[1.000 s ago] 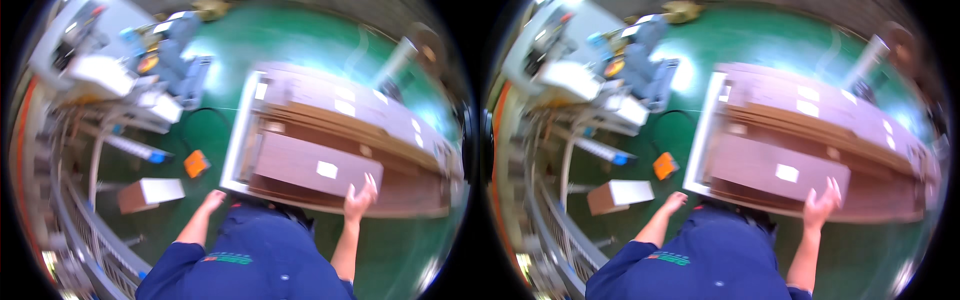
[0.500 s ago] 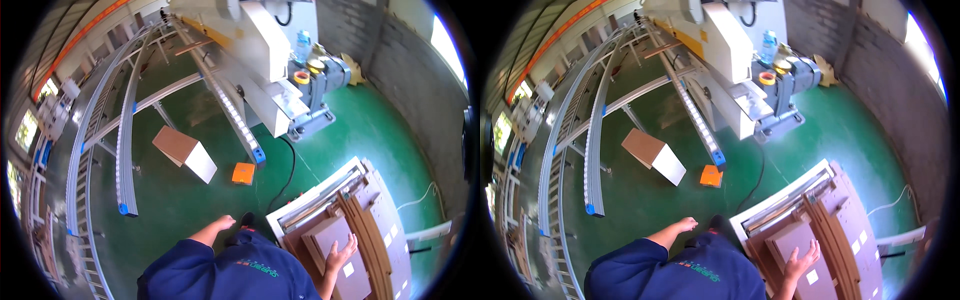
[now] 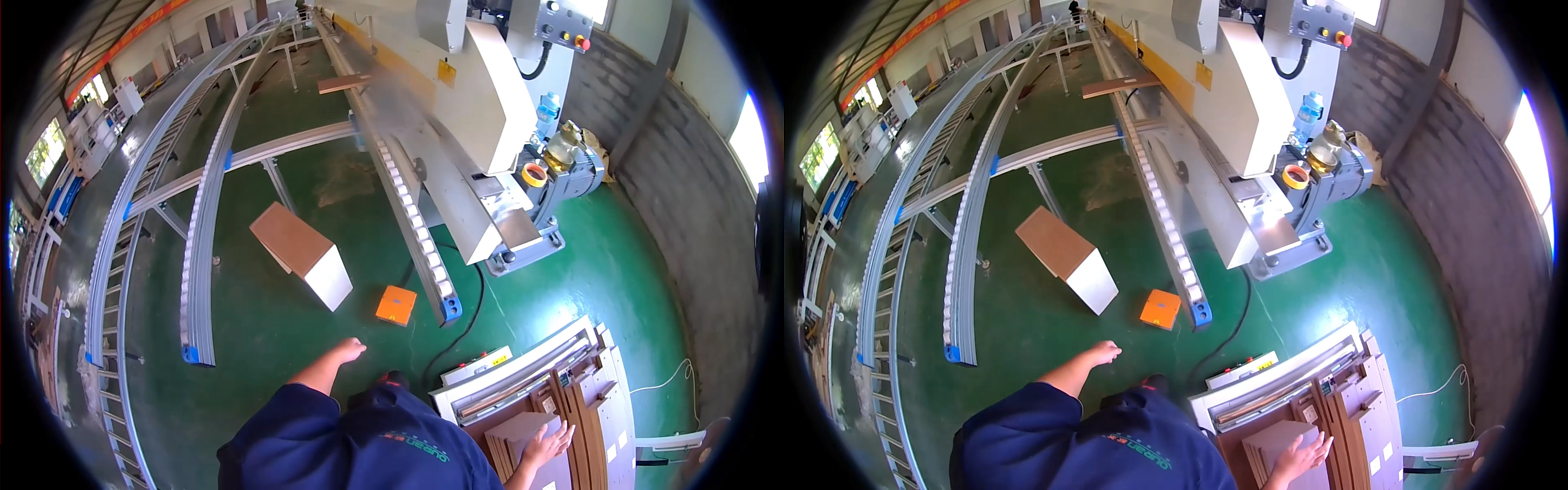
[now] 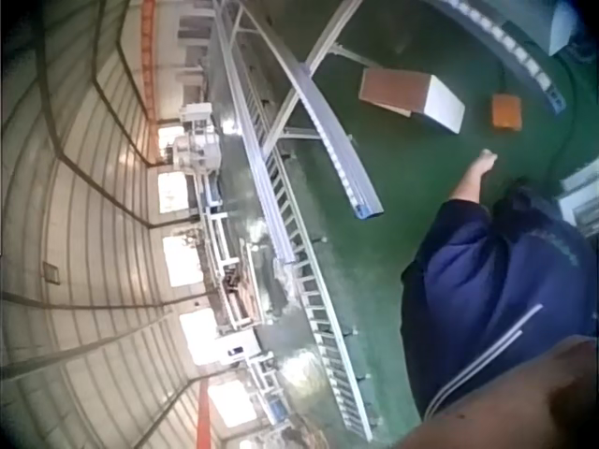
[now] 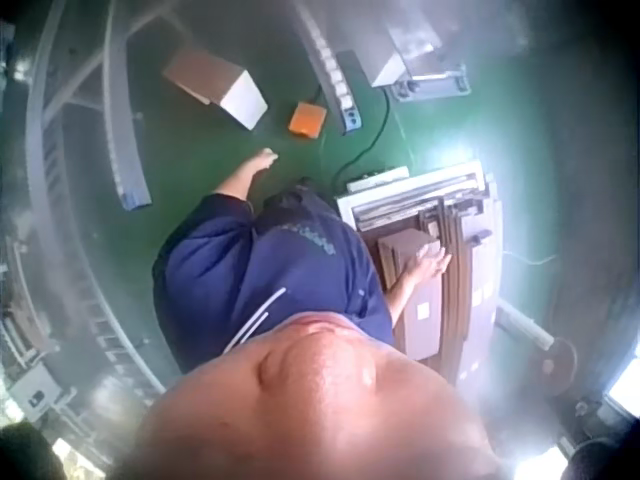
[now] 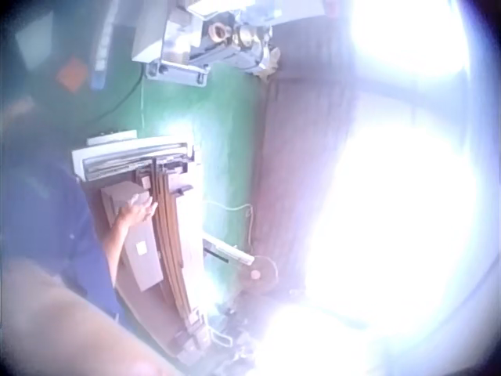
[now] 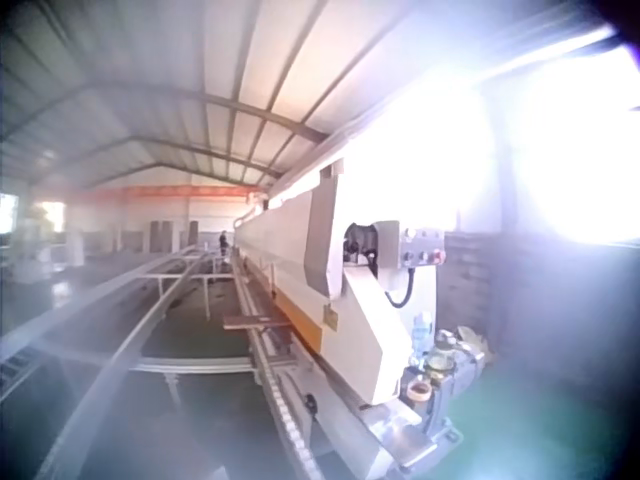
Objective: The person picks up wood panels and strips from a stack and feeds them one by one into an edge-banding machine.
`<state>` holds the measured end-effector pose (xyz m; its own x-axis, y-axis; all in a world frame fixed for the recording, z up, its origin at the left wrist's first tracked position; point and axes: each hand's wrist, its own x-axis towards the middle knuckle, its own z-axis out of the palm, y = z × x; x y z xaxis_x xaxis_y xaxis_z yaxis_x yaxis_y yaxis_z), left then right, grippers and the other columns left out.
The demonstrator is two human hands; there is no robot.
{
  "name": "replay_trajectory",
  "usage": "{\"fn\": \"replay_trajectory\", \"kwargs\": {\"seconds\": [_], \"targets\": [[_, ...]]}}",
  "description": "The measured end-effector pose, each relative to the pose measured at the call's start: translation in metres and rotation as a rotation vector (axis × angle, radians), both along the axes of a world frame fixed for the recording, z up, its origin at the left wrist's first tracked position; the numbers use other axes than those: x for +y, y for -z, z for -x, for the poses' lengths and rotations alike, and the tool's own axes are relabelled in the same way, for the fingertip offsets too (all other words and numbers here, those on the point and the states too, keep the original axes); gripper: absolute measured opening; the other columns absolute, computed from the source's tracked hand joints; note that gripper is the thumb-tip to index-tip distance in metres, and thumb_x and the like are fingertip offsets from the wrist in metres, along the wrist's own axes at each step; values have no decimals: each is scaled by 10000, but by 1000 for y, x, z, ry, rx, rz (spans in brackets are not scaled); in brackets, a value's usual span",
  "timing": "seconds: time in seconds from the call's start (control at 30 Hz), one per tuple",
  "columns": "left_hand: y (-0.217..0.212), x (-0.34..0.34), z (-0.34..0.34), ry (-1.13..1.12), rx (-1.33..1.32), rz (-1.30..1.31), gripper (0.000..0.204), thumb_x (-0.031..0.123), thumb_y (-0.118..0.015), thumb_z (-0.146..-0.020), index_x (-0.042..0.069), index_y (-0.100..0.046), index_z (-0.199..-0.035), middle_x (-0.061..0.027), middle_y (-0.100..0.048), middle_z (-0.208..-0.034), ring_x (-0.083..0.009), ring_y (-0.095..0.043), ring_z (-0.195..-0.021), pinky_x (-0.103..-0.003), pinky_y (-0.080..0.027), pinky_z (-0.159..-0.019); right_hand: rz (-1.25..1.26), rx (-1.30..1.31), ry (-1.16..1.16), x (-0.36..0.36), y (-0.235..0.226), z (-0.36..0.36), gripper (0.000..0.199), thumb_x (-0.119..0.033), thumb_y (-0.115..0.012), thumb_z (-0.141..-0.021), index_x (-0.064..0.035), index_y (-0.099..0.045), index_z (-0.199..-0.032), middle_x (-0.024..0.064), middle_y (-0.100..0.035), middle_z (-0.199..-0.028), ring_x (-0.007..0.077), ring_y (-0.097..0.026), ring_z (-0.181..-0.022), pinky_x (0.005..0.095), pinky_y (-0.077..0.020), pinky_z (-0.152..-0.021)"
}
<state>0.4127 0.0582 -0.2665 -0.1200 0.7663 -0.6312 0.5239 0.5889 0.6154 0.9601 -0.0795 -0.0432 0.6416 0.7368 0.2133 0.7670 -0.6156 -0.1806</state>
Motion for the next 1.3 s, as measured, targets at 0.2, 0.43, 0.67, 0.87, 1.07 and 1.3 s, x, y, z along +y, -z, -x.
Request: {"fn": "replay_trajectory", "kwargs": {"seconds": [0.2, 0.43, 0.67, 0.87, 1.07, 1.3], "targets": [[18, 36, 45, -27, 31, -18, 389, 372, -600, -869, 11, -669, -995, -181, -691, -928, -318, -661, -880, -421, -512, -788, 165, -35, 101, 3, 15, 13, 529, -335, -444, -961, -80, -400, -1422, 151, -351, -1495, 321, -292, -1390, 447, -205, -1145], [31, 64, 79, -27, 35, -42, 412, 385, -589, -881, 9, -654, -1035, -185, -686, -965, -326, -657, -889, -416, -512, -795, 55, -124, -10, 8, -7, 27, 495, -403, -512, -921, -166, -497, -1355, 194, -491, -1362, 347, -462, -1261, 475, -384, -1019], [-15, 106, 110, -191, -125, -7, 412, 393, -530, -930, 17, -604, -1081, -136, -666, -916, -216, -646, -699, -363, -508, -628, 54, -44, -2, 7, -12, 31, 493, -413, -469, -941, -164, -486, -1367, 196, -487, -1374, 350, -417, -1307, 461, -333, -1073], [-58, 158, 168, -570, -279, -165, 524, 476, -416, -967, 15, -505, -1200, -161, -650, -1079, -268, -672, -830, -407, -520, -673, 50, -69, -16, 10, -2, 26, 498, -430, -459, -949, -151, -503, -1359, 191, -500, -1364, 346, -410, -1313, 461, -337, -1074], [-120, 240, 183, -705, -449, -315, 688, 539, -410, -958, -23, -391, -1353, -217, -583, -1237, -319, -649, -987, -450, -516, -845, 15, -99, 2, 4, -4, 26, 507, -441, -489, -941, -141, -523, -1348, 216, -497, -1363, 364, -459, -1268, 442, -359, -1067], [-179, 304, 193, -872, -751, -582, 858, 572, -535, -892, -13, -241, -1446, -252, -429, -1396, -340, -586, -1117, -476, -497, -914, -42, -19, 19, -3, 37, -3, 536, -303, -564, -893, -50, -472, -1356, 178, -425, -1438, 367, -388, -1309, 458, -268, -1110]]}}
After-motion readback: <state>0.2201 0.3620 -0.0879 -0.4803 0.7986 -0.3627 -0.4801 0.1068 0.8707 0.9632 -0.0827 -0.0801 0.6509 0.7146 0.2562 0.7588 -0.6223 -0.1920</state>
